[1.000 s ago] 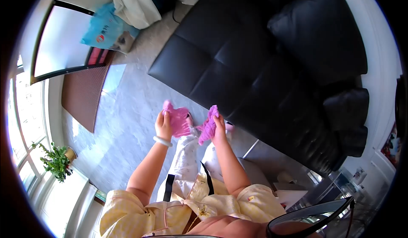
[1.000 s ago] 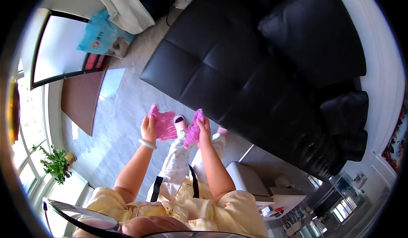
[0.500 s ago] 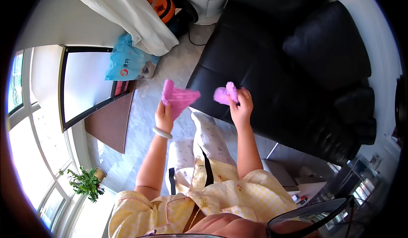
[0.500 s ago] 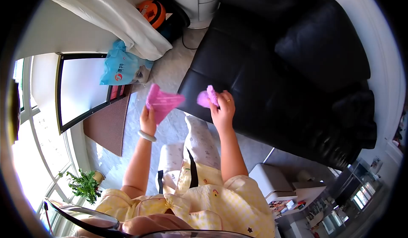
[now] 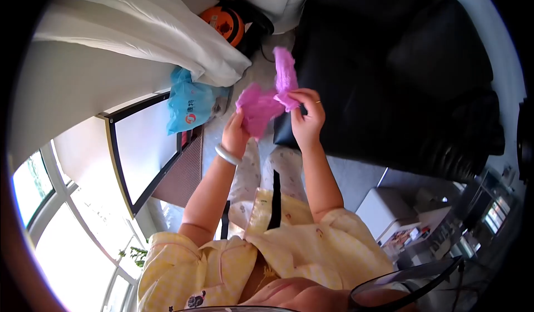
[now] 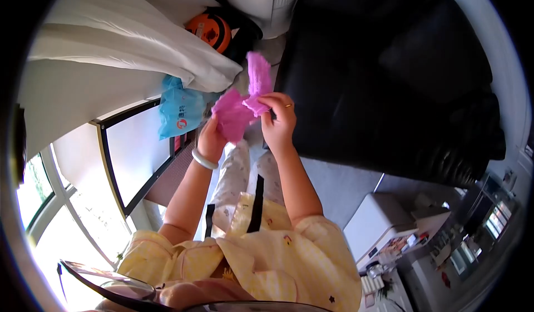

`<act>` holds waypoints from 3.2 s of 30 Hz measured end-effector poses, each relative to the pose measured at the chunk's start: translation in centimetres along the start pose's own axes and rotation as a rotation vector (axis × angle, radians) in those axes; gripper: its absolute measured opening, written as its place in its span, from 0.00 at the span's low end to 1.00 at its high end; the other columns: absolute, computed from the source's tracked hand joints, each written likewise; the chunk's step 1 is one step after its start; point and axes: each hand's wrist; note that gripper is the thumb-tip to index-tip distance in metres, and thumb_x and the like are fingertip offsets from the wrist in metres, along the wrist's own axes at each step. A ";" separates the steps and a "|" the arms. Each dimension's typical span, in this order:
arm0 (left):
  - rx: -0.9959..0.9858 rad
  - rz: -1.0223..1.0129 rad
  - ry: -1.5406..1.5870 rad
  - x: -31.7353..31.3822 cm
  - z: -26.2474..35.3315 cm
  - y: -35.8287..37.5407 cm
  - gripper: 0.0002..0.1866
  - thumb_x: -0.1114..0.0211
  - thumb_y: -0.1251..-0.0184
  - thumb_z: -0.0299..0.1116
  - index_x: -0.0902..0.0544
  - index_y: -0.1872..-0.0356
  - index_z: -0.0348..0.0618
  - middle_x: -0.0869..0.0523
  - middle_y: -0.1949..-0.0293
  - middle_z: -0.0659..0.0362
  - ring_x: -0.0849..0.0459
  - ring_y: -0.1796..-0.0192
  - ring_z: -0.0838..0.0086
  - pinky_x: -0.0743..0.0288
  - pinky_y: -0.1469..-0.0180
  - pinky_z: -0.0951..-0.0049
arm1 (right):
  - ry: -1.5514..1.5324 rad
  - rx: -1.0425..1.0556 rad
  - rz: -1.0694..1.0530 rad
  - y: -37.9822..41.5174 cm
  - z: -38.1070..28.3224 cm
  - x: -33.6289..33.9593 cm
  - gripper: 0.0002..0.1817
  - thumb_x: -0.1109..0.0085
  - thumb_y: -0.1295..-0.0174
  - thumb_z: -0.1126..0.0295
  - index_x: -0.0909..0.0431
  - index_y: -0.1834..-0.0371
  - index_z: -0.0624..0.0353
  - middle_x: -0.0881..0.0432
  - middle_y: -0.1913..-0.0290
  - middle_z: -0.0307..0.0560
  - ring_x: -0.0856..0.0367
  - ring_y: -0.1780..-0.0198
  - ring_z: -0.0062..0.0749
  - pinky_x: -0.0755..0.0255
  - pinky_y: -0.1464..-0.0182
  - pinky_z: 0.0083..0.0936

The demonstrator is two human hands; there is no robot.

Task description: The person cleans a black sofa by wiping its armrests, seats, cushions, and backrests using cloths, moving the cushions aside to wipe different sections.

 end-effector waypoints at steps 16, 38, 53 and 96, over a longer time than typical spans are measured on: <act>0.063 -0.448 -1.036 -8.1 5.6 -4.2 0.25 0.35 0.43 0.26 0.30 0.43 0.33 0.20 0.54 0.57 0.22 0.53 0.76 0.27 0.49 0.74 | -0.773 -0.741 0.202 -0.5 1.4 -0.1 0.26 0.37 0.43 0.70 0.36 0.43 0.59 0.25 0.54 0.45 0.25 0.54 0.27 0.31 0.52 0.25; -0.349 0.058 -1.221 -29.0 -0.6 -52.0 0.60 0.21 0.61 0.53 0.47 0.35 0.25 0.37 0.36 0.41 0.36 0.35 0.56 0.42 0.34 0.65 | 0.974 -0.525 0.162 -15.3 45.5 17.1 0.23 0.37 0.49 0.51 0.22 0.52 0.48 0.21 0.52 0.48 0.27 0.49 0.45 0.33 0.49 0.43; -0.552 0.045 -1.056 -31.3 0.5 -53.6 0.48 0.19 0.61 0.35 0.37 0.39 0.26 0.31 0.39 0.47 0.30 0.38 0.61 0.38 0.35 0.69 | 0.370 -0.308 0.184 -18.6 43.5 -0.9 0.06 0.43 0.48 0.68 0.20 0.67 0.48 0.23 0.74 0.43 0.22 0.70 0.39 0.29 0.67 0.41; -0.135 -0.494 -1.681 -31.8 -22.2 -40.5 0.28 0.40 0.38 0.28 0.40 0.37 0.41 0.21 0.54 0.54 0.22 0.55 0.72 0.28 0.50 0.74 | 0.583 -0.848 0.538 11.8 35.4 6.7 0.21 0.51 0.41 0.66 0.26 0.43 0.48 0.30 0.38 0.48 0.37 0.34 0.48 0.45 0.33 0.48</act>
Point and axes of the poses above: each hand's wrist, its own y-axis away from the middle knuckle, its own x-axis out of the back of the hand, z = x × y
